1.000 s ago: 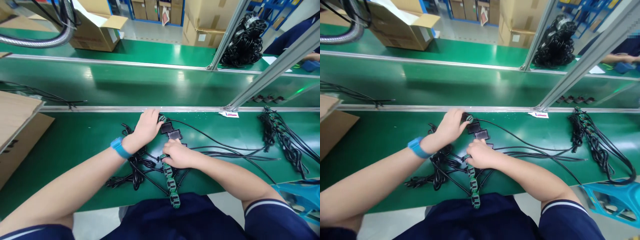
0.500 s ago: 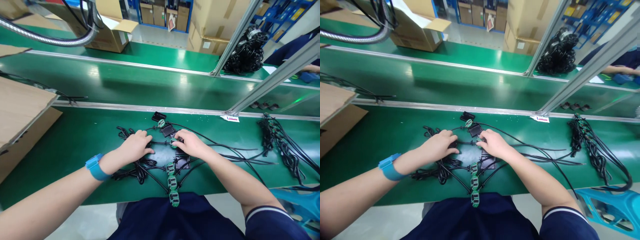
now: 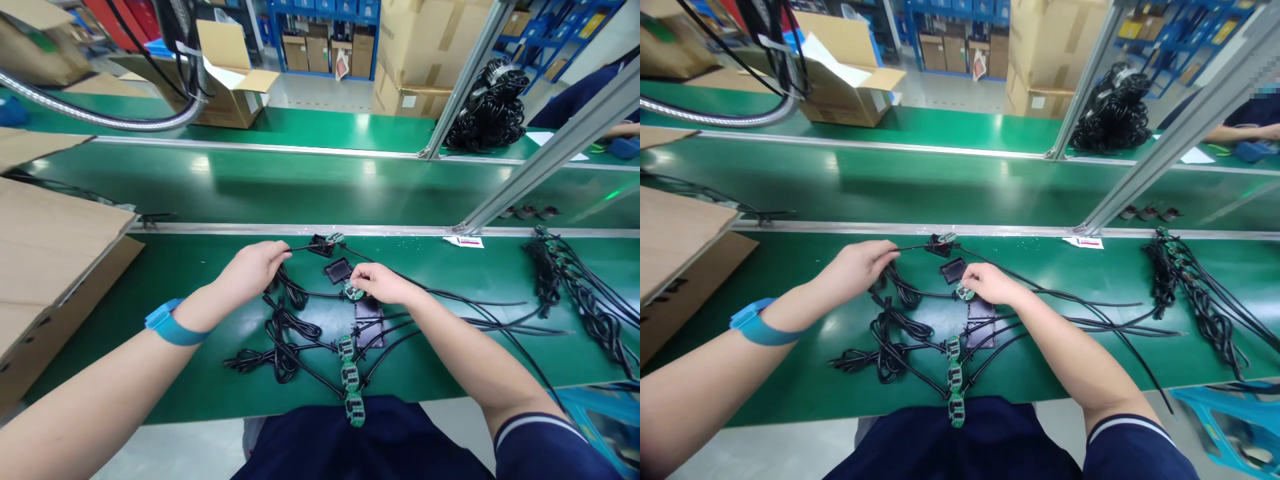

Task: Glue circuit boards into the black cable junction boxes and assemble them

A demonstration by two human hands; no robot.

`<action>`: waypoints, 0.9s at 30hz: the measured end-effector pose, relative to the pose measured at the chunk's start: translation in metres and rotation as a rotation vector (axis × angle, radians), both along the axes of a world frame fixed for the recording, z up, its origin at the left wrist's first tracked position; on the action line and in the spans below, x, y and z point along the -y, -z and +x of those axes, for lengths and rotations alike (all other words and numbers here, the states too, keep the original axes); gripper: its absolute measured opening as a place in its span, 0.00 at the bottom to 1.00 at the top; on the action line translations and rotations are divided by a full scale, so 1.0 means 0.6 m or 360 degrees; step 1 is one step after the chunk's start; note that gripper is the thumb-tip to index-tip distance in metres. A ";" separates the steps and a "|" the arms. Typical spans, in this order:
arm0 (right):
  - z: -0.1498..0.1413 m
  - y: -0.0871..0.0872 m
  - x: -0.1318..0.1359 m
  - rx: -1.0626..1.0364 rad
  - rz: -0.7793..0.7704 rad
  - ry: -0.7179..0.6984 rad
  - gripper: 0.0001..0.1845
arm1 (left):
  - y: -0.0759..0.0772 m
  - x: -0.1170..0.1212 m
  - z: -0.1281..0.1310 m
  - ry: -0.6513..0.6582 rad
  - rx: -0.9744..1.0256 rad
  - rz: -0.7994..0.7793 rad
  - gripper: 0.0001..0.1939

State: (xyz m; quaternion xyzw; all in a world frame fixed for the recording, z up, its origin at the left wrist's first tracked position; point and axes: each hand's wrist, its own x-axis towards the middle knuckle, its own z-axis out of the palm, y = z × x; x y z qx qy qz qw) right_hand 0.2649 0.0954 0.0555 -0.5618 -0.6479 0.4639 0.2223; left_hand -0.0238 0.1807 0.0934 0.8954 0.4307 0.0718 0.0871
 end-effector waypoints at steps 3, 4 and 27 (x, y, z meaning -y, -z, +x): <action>-0.005 0.002 0.002 0.0019 -0.0013 0.0017 0.05 | -0.016 -0.014 0.014 0.0044 -0.0463 0.0094 0.13; -0.007 0.002 0.002 0.0024 -0.0010 0.0019 0.05 | -0.017 -0.020 0.015 0.0063 -0.0588 0.0074 0.12; 0.070 -0.068 0.016 0.0145 -0.0193 -0.0094 0.16 | 0.106 0.038 0.012 0.0506 0.0031 0.0088 0.23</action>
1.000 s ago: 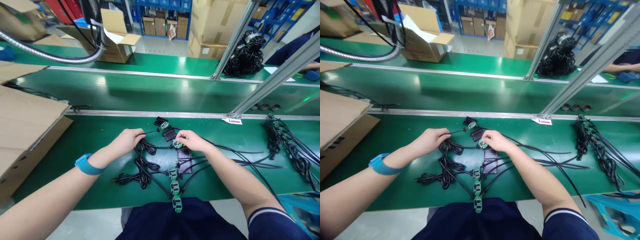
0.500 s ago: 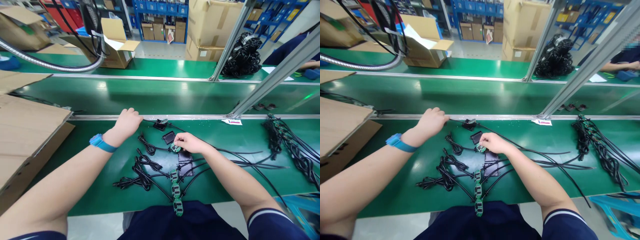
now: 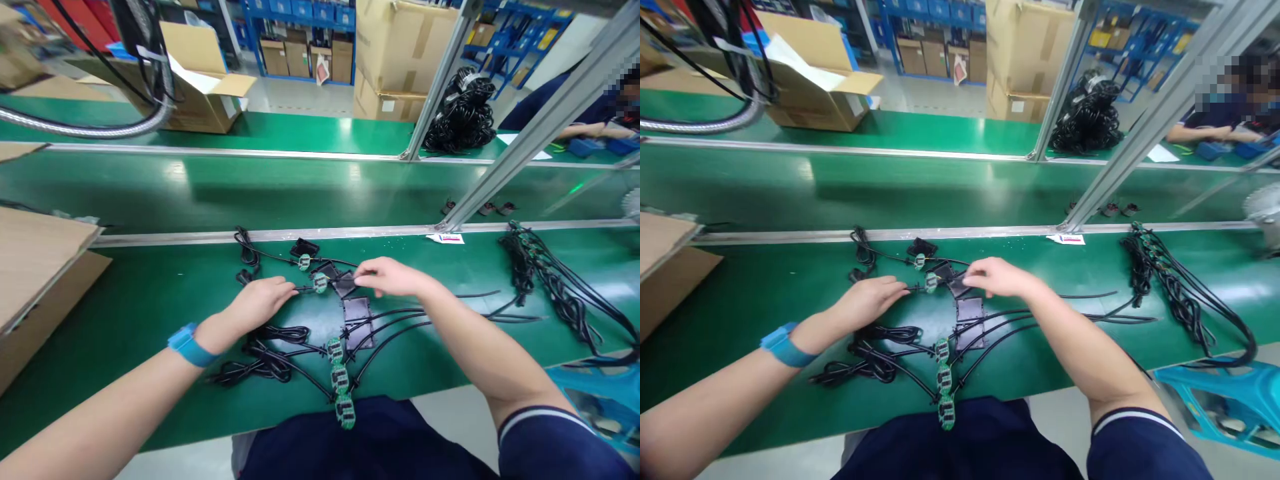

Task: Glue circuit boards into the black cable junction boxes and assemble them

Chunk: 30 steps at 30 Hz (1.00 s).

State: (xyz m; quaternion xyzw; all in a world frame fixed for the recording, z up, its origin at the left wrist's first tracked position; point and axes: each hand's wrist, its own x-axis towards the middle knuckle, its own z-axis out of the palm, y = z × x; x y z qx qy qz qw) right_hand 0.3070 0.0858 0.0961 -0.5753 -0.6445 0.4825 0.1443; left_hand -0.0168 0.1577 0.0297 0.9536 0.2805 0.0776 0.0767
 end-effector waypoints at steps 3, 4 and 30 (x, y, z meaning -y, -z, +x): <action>0.098 -0.069 0.033 0.0307 0.0010 0.0019 0.22 | 0.005 -0.015 -0.036 -0.0167 -0.0028 0.0208 0.23; 0.133 -0.098 0.045 0.0403 0.0050 0.0071 0.23 | 0.006 -0.016 -0.043 -0.0204 -0.0048 0.0242 0.23; -0.131 0.042 0.124 0.0646 0.0705 -0.0699 0.15 | -0.056 0.154 0.024 0.0203 -0.0329 -0.0095 0.07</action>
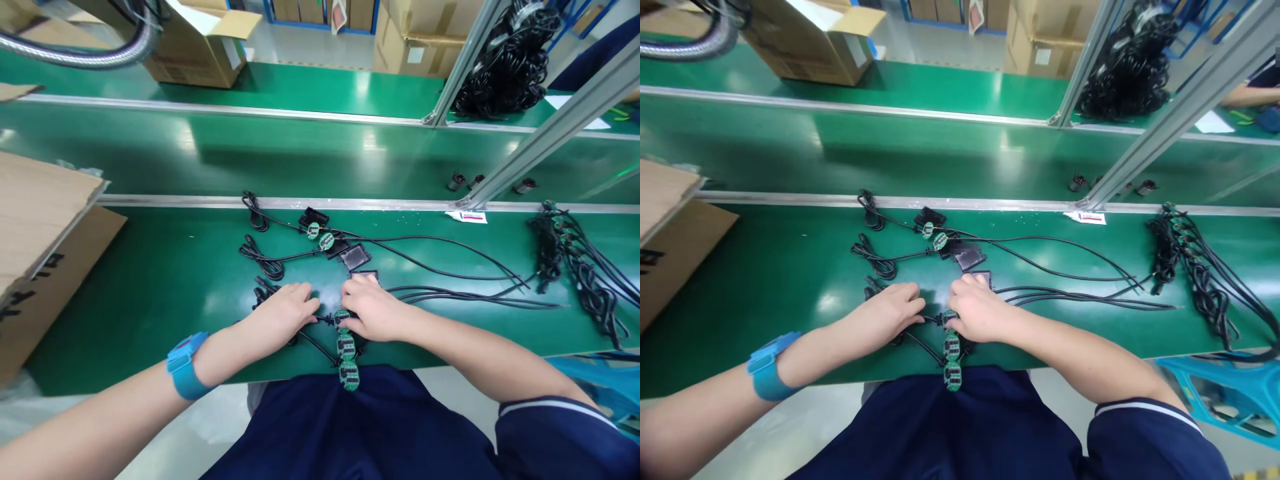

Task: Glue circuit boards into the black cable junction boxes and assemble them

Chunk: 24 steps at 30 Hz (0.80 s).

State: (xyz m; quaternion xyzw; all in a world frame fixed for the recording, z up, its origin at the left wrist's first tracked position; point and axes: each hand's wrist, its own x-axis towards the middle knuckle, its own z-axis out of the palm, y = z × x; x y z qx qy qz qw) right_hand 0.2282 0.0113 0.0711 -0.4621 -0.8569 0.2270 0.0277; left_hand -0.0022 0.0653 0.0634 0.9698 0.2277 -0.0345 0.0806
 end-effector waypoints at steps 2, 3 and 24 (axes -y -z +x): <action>0.005 0.004 -0.001 -0.0020 -0.0091 0.0034 0.13 | -0.001 0.010 -0.007 0.0075 0.0116 0.0131 0.08; 0.008 0.006 0.001 -0.0042 -0.0118 0.0050 0.12 | -0.002 0.016 -0.012 0.0110 0.0179 0.0196 0.09; 0.027 -0.022 -0.035 -0.0869 -0.0183 0.0327 0.07 | -0.035 -0.020 -0.011 -0.0526 -0.0137 -0.0698 0.13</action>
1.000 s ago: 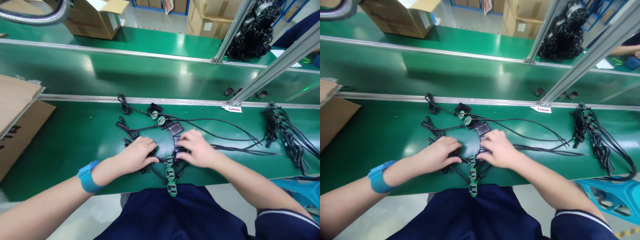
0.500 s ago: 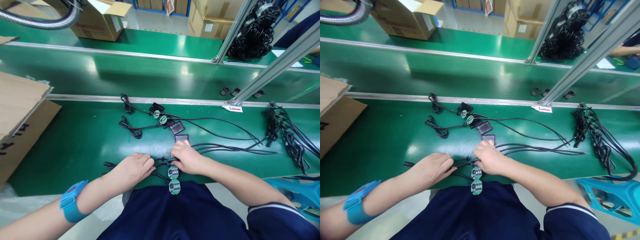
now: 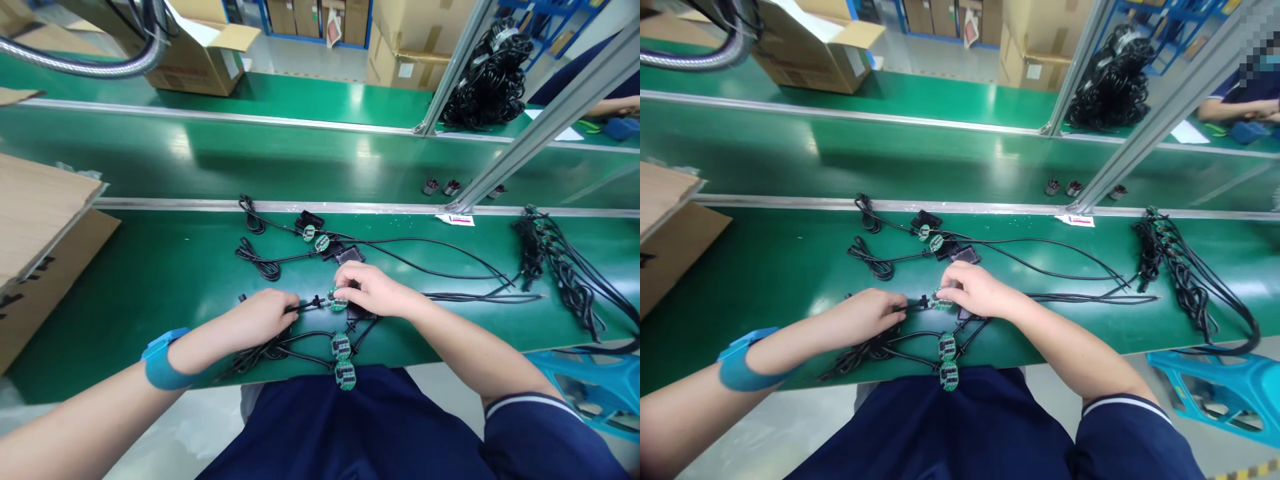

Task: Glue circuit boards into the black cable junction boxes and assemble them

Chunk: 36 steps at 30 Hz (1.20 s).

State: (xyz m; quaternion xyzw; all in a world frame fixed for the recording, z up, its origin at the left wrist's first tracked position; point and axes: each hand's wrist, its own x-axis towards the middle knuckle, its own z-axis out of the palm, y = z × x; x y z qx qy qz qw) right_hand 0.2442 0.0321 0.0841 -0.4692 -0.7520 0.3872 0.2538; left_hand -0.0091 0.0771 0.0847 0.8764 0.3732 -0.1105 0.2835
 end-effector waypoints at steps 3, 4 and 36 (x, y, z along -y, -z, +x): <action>0.027 -0.005 0.004 0.0114 -0.0199 0.0113 0.10 | 0.007 -0.018 -0.012 -0.0101 -0.0257 0.0186 0.14; 0.047 -0.013 0.010 0.0163 -0.0268 0.0141 0.11 | 0.005 -0.023 -0.021 -0.0143 -0.0318 0.0213 0.15; 0.104 0.027 0.133 0.0824 0.0452 -0.0139 0.17 | 0.039 0.039 0.052 0.0221 0.0485 0.0449 0.17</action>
